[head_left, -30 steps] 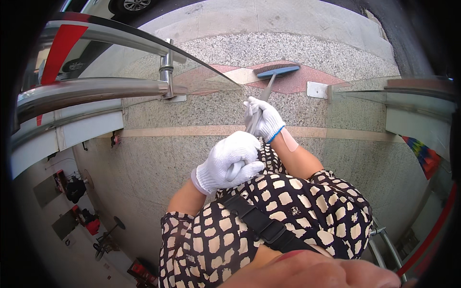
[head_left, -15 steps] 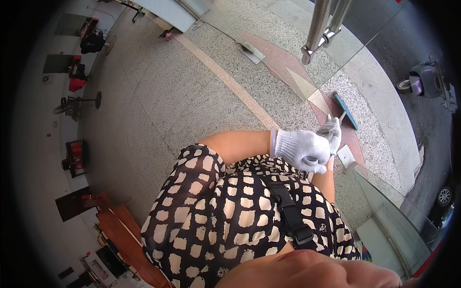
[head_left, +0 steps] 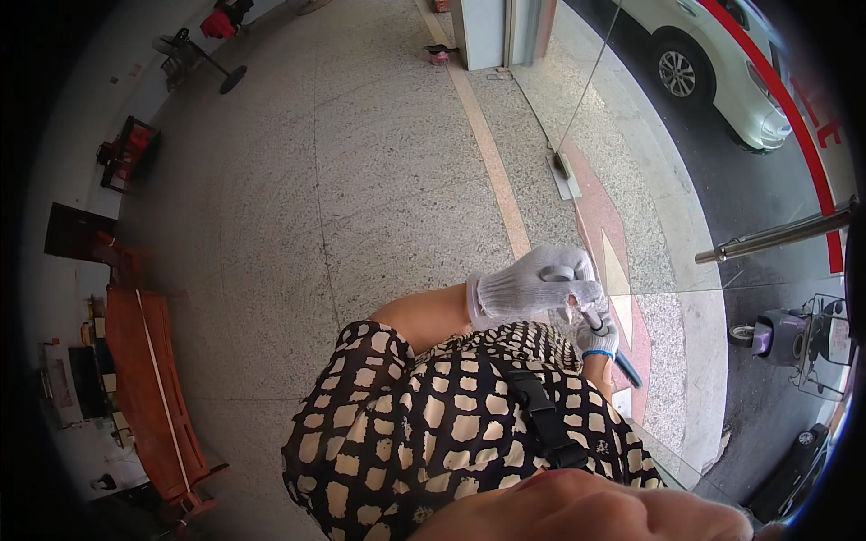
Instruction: The person sweeps the tiled floor using a long-handled squeegee broom and then wipes the handle of the tool with a cloth.
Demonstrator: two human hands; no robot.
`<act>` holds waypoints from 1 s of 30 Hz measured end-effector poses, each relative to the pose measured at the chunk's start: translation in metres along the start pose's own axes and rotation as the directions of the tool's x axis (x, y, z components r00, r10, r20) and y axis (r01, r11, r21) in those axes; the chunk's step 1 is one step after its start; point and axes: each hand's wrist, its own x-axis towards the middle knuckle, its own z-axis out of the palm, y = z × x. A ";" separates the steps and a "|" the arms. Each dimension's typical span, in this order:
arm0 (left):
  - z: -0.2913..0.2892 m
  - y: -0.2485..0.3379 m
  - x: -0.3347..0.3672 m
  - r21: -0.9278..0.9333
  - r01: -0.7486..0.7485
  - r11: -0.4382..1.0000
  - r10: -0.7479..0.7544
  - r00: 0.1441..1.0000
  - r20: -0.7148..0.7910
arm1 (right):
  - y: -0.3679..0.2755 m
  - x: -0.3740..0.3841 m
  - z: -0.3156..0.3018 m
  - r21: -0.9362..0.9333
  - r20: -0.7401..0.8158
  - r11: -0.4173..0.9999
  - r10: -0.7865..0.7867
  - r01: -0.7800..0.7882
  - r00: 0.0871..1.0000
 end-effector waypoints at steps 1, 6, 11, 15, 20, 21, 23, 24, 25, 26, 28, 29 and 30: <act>-0.016 0.007 -0.015 0.023 -0.023 0.999 0.024 0.998 -0.055 | 0.033 -0.005 0.004 0.015 -0.103 0.999 0.038 -0.037 0.994; -0.059 0.084 -0.096 0.232 -0.141 0.962 0.189 0.961 -0.201 | 0.172 0.005 0.028 -0.214 -0.255 0.923 0.263 -0.320 0.930; -0.086 0.108 -0.161 0.358 -0.285 0.889 0.378 0.898 -0.226 | 0.306 0.025 0.069 -0.440 -0.403 0.665 0.454 -0.603 0.795; -0.136 0.053 -0.175 0.379 -0.229 0.897 0.381 0.834 -0.399 | 0.411 0.066 0.102 -0.685 -0.230 0.454 0.607 -0.569 0.761; -0.173 0.107 -0.140 0.915 -0.008 0.404 0.658 0.697 -0.285 | 0.505 0.052 0.184 -0.636 -0.371 0.244 0.735 -0.732 0.568; -0.187 0.108 -0.132 0.896 0.052 0.441 0.593 0.732 -0.335 | 0.522 0.059 0.197 -0.667 -0.367 0.213 0.740 -0.714 0.563; -0.221 0.106 -0.119 0.835 0.198 0.514 0.435 0.779 -0.452 | 0.550 0.058 0.216 -0.690 -0.378 0.160 0.752 -0.706 0.540; -0.243 0.100 -0.117 0.793 0.309 0.524 0.335 0.782 -0.526 | 0.562 0.048 0.231 -0.691 -0.420 0.093 0.756 -0.717 0.503; -0.260 0.102 -0.114 0.807 0.295 0.512 0.383 0.762 -0.522 | 0.569 0.038 0.249 -0.698 -0.444 0.042 0.758 -0.715 0.478; -0.277 0.102 -0.112 0.817 0.288 0.500 0.429 0.737 -0.522 | 0.576 0.041 0.254 -0.883 -0.353 -0.025 0.694 -0.469 0.627; -0.313 0.096 -0.108 0.777 0.282 0.563 0.385 0.743 -0.548 | 0.582 0.058 0.245 -0.995 0.062 0.095 0.690 -0.005 0.721; -0.324 0.092 -0.109 0.706 0.178 0.685 0.406 0.712 -0.573 | 0.587 0.087 0.249 -0.998 -0.041 -0.006 0.765 -0.057 0.643; -0.334 0.091 -0.113 0.622 0.058 0.781 0.425 0.680 -0.597 | 0.592 0.115 0.255 -0.990 -0.143 -0.117 0.822 -0.083 0.551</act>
